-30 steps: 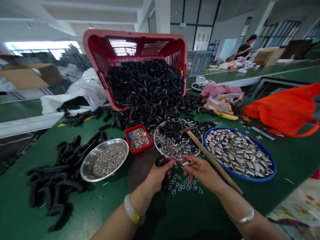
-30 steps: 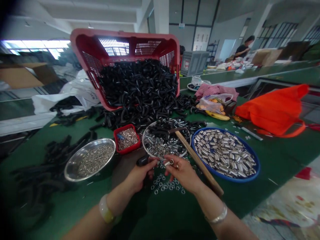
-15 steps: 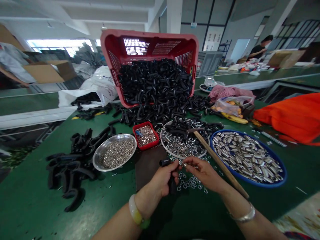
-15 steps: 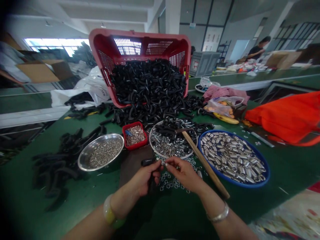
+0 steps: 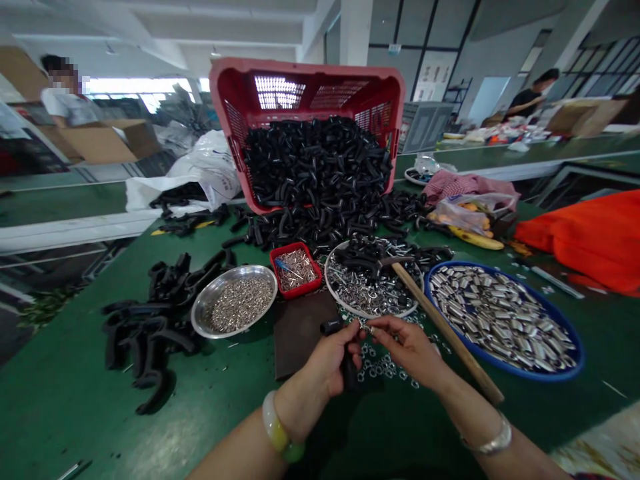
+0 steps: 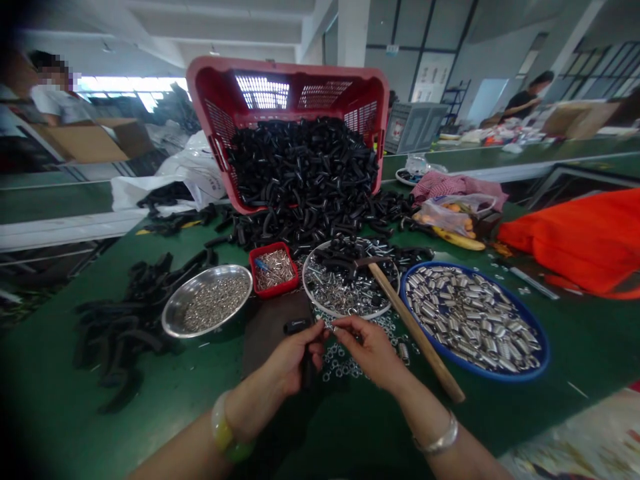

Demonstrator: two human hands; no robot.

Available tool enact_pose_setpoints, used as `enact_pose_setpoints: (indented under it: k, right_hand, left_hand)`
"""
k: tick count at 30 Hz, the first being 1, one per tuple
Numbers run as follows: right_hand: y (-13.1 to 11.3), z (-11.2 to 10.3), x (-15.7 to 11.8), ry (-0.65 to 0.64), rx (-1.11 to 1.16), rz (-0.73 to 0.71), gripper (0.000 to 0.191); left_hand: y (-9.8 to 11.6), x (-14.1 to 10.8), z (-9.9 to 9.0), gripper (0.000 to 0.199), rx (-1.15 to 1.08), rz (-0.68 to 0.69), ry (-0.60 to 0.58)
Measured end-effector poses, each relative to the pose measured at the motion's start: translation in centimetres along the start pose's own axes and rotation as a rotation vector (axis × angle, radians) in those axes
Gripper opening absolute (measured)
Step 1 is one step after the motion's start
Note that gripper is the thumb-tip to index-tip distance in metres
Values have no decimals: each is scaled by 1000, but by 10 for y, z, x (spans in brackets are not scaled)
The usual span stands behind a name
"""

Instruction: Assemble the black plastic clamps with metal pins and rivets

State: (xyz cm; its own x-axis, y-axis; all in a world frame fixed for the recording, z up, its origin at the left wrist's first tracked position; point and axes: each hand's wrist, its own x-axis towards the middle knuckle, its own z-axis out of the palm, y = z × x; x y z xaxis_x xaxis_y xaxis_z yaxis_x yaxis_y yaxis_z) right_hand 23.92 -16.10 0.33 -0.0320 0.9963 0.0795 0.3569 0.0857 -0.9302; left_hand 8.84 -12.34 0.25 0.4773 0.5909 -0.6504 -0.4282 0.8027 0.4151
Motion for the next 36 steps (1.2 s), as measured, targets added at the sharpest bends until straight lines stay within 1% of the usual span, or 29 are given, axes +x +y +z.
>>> enact_pose_setpoints:
  k: [3, 5, 8, 9, 10, 12, 15, 19, 22, 26, 31, 36]
  right_hand:
    - [4, 1, 2, 43, 15, 79, 25]
    - [5, 2, 4, 98, 20, 80, 26]
    - [4, 8, 9, 269, -15, -37, 23]
    - [3, 10, 11, 301, -20, -83, 22]
    - [1, 12, 14, 307, -14, -117, 21]
    - [-7, 15, 18, 269, 35, -147, 20]
    - [-23, 19, 21, 174, 89, -168, 19]
    - [-41, 26, 22, 85, 10, -261, 14]
    - [-43, 31, 22, 51, -87, -345, 11]
    - [-36, 32, 23, 71, -242, -426, 10]
    - [-35, 33, 24, 91, -283, -497, 9]
    - [-33, 34, 23, 111, -301, -498, 10]
  left_hand:
    - [-3, 0, -1, 13, -33, 19, 1]
    - [-9, 1, 0, 12, -41, 46, 9]
    - [-18, 4, -1, 11, 7, 139, 24]
    - [-20, 4, -2, 12, 37, 167, 21]
    - [-21, 4, -3, 15, 74, 184, 14]
    - [-20, 4, -6, 20, 167, 168, 2]
    - [-12, -1, -11, 23, 291, 97, -3]
    - [-3, -10, -12, 21, 389, 40, -54]
    - [-1, -14, -11, 21, 462, 4, -93]
    - [-4, -11, -15, 19, 544, 23, -42]
    - [-7, -5, -21, 22, 666, 121, -16]
    - [-5, -10, -16, 25, 619, 86, 43]
